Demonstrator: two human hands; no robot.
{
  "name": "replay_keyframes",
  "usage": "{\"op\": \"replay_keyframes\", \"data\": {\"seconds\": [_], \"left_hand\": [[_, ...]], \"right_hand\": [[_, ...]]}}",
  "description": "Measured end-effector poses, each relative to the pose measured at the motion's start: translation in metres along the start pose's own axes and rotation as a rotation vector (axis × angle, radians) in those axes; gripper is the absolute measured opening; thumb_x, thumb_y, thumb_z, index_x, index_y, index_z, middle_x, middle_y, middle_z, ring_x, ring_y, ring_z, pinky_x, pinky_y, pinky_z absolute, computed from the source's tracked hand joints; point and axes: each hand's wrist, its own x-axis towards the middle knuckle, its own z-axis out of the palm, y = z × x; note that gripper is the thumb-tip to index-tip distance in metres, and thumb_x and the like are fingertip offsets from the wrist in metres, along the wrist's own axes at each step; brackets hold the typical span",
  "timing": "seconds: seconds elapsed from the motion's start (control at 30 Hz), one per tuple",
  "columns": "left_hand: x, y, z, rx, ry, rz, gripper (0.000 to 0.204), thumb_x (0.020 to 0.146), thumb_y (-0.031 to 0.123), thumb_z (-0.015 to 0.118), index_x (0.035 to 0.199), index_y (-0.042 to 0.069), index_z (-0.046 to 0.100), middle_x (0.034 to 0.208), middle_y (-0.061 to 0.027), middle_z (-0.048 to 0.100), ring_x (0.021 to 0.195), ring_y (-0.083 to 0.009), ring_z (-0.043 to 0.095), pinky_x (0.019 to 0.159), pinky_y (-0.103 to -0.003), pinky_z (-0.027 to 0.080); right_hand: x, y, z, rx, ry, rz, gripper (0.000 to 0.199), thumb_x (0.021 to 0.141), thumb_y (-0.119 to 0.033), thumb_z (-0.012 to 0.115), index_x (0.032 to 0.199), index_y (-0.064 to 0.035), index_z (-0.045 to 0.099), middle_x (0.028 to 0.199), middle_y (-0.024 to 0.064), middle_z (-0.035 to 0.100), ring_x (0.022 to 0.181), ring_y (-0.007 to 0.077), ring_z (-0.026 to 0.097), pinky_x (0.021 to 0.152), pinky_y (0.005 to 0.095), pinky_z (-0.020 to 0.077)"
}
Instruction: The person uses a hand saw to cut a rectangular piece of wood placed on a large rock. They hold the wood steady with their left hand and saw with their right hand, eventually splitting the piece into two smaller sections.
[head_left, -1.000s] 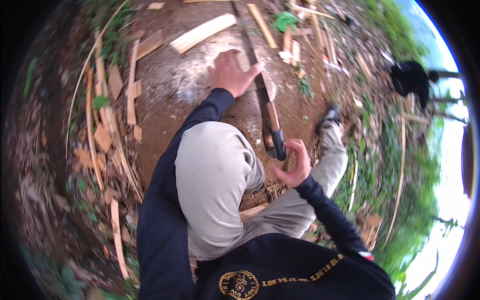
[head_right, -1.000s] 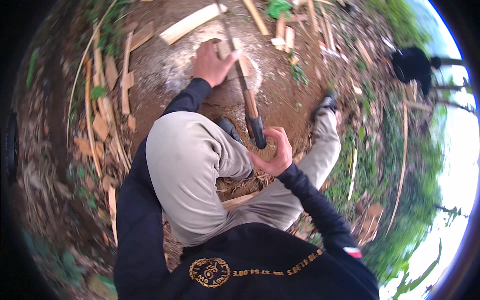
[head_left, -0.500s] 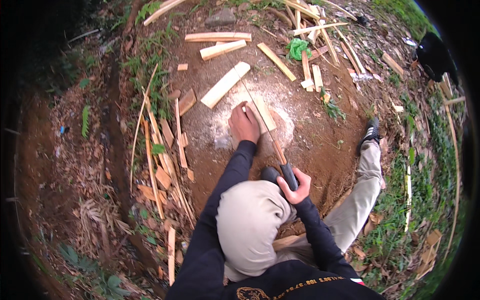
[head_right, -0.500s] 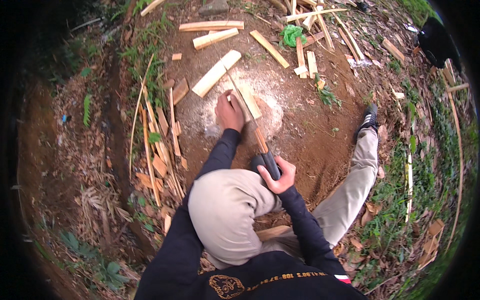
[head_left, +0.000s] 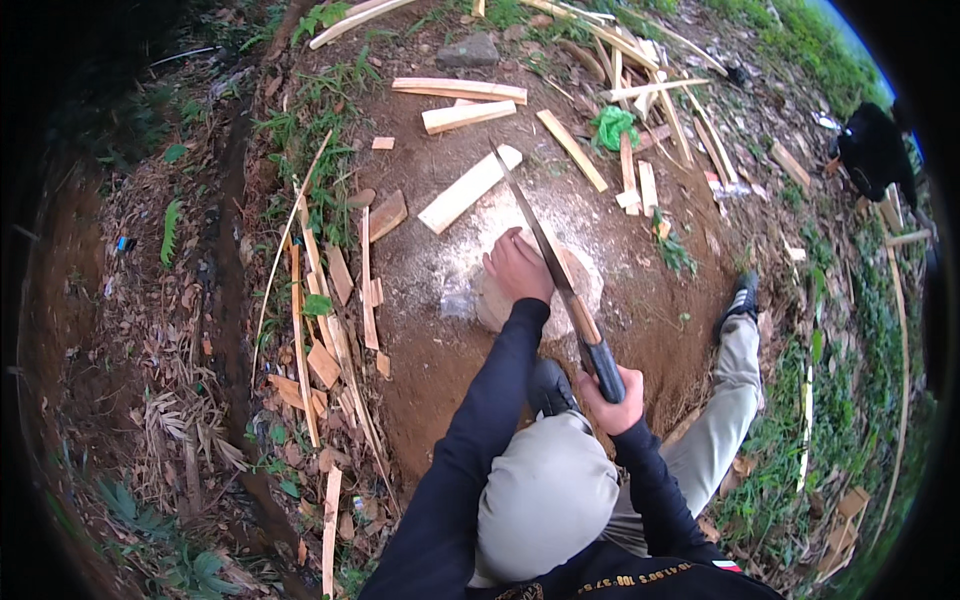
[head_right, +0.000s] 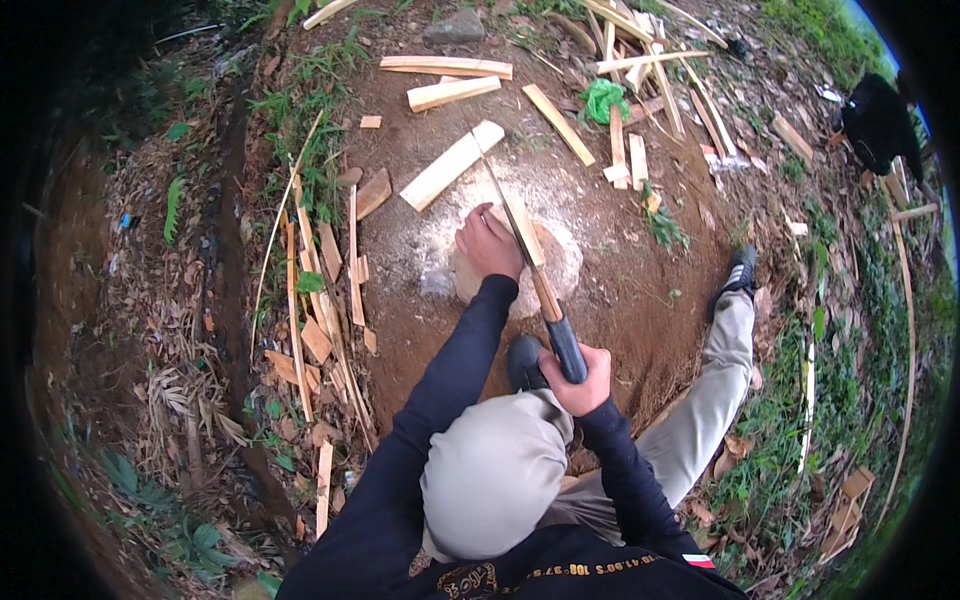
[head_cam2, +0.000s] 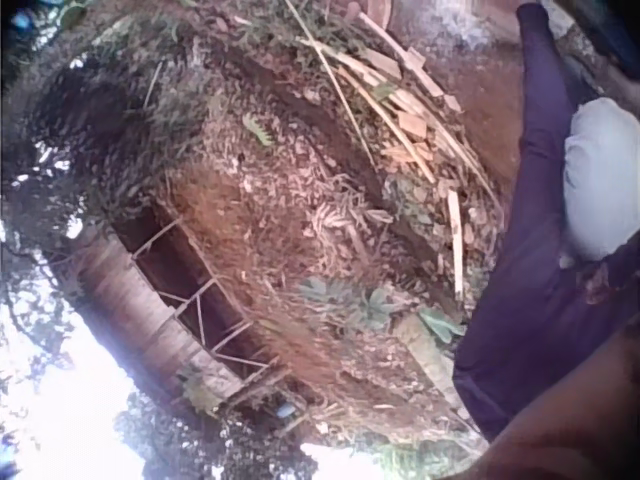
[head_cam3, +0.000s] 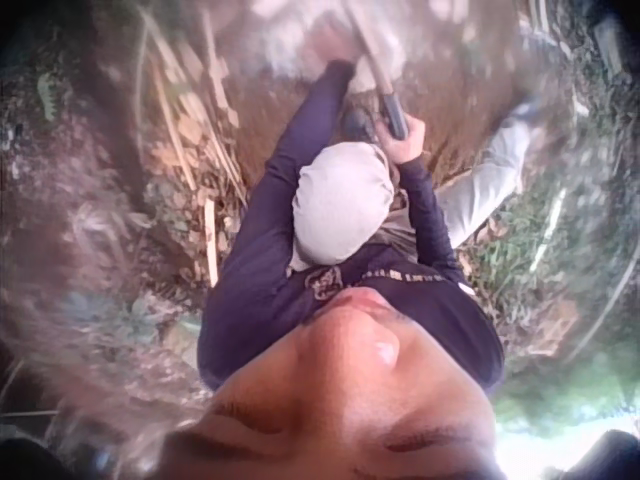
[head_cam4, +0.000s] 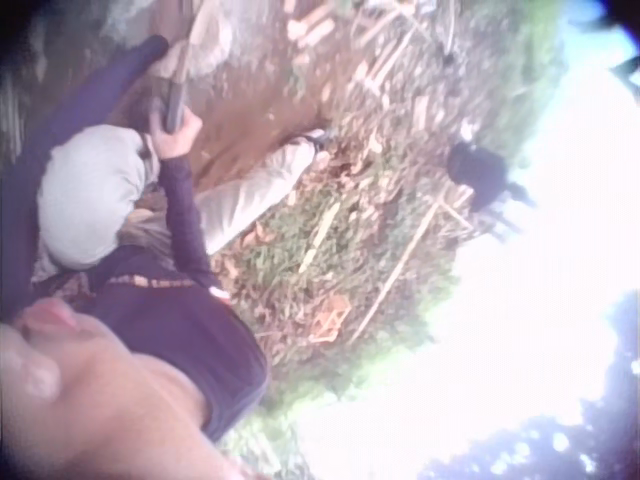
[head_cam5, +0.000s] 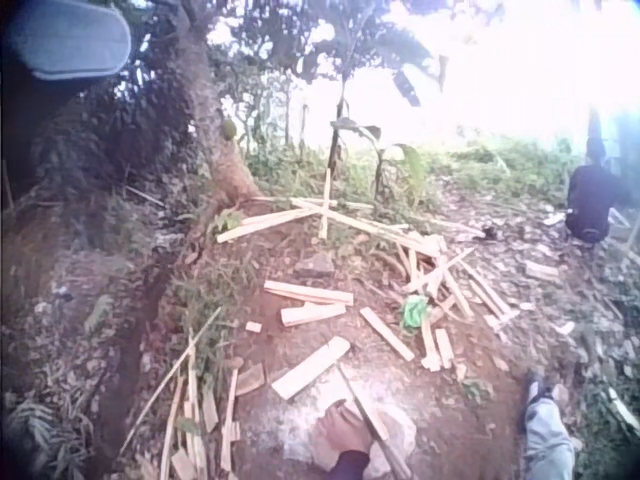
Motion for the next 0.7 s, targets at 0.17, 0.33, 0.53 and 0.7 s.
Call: {"op": "replay_keyframes", "data": {"seconds": [0.17, 0.33, 0.53, 0.7], "left_hand": [[0.002, -0.004, 0.000, -0.055, -0.019, -0.047, 0.021, 0.100, 0.020, 0.044, 0.107, 0.008, 0.061, 0.104, -0.0121, 0.065, 0.103, -0.0305, 0.057, 0.101, -0.045, 0.032], [0.003, 0.001, -0.004, -0.060, 0.010, -0.047, 0.021, 0.100, 0.018, 0.043, 0.107, 0.007, 0.060, 0.103, -0.0124, 0.063, 0.102, -0.0318, 0.055, 0.102, -0.045, 0.032], [0.005, 0.000, -0.001, -0.092, 0.015, -0.153, 0.023, 0.100, 0.018, 0.041, 0.108, 0.007, 0.059, 0.103, -0.0132, 0.062, 0.107, -0.0306, 0.053, 0.105, -0.046, 0.029], [0.007, -0.003, 0.002, -0.066, 0.050, -0.086, 0.021, 0.093, 0.009, 0.044, 0.108, 0.007, 0.059, 0.106, -0.0130, 0.062, 0.109, -0.0303, 0.053, 0.105, -0.045, 0.029]], "right_hand": [[0.021, -0.012, 0.013, 0.006, 0.019, -0.002, 0.025, 0.077, -0.012, 0.073, 0.064, 0.0010, 0.057, 0.053, 0.0089, 0.053, 0.048, 0.0115, 0.050, 0.048, 0.0325, 0.0411], [-0.018, 0.001, -0.024, -0.031, -0.080, 0.008, 0.020, 0.074, -0.006, 0.070, 0.062, -0.0031, 0.055, 0.053, 0.0016, 0.051, 0.051, 0.0059, 0.049, 0.049, 0.0277, 0.0409], [0.006, -0.013, -0.014, -0.108, -0.065, -0.047, 0.020, 0.074, -0.008, 0.071, 0.061, -0.0018, 0.055, 0.050, 0.0061, 0.050, 0.047, 0.0102, 0.053, 0.048, 0.0300, 0.0430], [-0.013, -0.004, -0.027, -0.077, -0.052, -0.070, 0.016, 0.071, -0.007, 0.069, 0.062, -0.0020, 0.057, 0.050, 0.0054, 0.051, 0.047, 0.0110, 0.053, 0.050, 0.0290, 0.0444]]}}
